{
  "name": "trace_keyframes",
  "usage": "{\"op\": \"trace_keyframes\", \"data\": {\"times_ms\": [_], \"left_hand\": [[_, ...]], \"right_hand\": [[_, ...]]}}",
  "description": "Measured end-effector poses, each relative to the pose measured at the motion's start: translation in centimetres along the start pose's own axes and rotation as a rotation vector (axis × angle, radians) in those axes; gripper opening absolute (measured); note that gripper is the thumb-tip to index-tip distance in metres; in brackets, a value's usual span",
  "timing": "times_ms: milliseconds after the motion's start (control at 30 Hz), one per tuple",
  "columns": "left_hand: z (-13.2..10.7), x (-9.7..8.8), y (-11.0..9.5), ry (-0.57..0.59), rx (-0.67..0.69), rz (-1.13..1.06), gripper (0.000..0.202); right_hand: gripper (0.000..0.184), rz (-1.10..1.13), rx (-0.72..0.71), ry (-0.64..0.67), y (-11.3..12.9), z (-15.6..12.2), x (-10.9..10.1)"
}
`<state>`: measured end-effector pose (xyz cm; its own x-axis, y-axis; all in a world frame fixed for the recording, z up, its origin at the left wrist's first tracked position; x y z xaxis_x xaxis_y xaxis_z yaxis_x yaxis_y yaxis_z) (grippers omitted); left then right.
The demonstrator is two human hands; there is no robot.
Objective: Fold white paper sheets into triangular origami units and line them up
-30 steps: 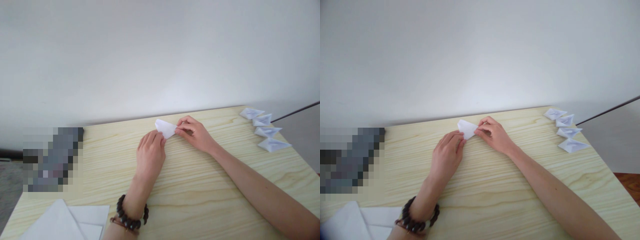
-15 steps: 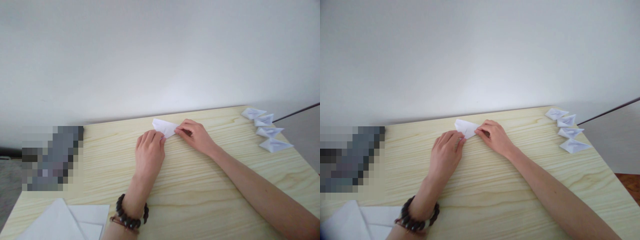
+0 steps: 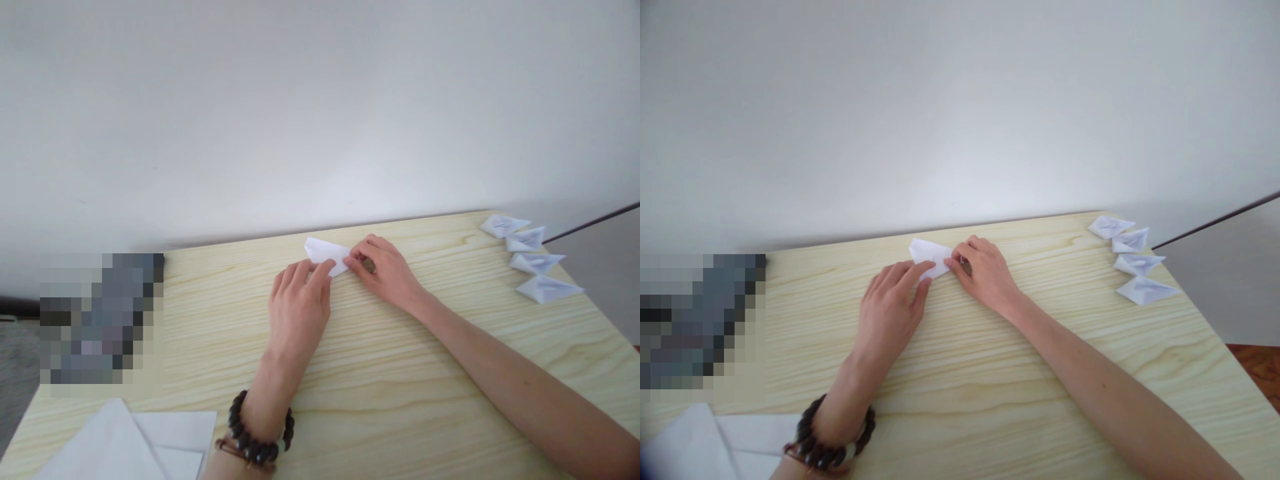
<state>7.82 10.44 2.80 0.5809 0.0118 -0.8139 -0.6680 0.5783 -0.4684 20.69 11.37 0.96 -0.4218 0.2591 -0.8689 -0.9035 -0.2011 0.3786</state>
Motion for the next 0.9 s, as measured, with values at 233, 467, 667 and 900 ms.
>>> {"op": "trace_keyframes", "data": {"times_ms": [233, 467, 667, 900], "left_hand": [[-0.20, -0.16, -0.22, -0.036, 0.026, 0.020, 0.020], [-0.10, -0.20, -0.23, -0.039, 0.024, 0.039, 0.020], [-0.05, -0.11, -0.25, -0.021, 0.003, 0.050, 0.021], [0.12, 0.02, -0.01, -0.019, -0.053, 0.059, 0.020]], "right_hand": [[0.016, -0.032, 0.006, -0.006, -0.10, 0.02, 0.15], [0.017, -0.058, 0.024, -0.013, -0.27, 0.07, 0.24], [0.017, -0.079, 0.039, -0.003, -0.36, 0.07, 0.40], [0.016, -0.090, 0.026, -0.017, -0.32, 0.05, 0.42]]}}
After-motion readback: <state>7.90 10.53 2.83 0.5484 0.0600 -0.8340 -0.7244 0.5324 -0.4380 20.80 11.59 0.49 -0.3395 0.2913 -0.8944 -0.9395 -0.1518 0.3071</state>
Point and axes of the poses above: each hand's wrist, its own z-axis towards the middle knuckle, its own x-axis out of the palm, y = z × x, the point moved 10 cm from there along z, towards the middle knuckle, and after that the axes turned 11 degrees about -z, right-handed, at the moved point
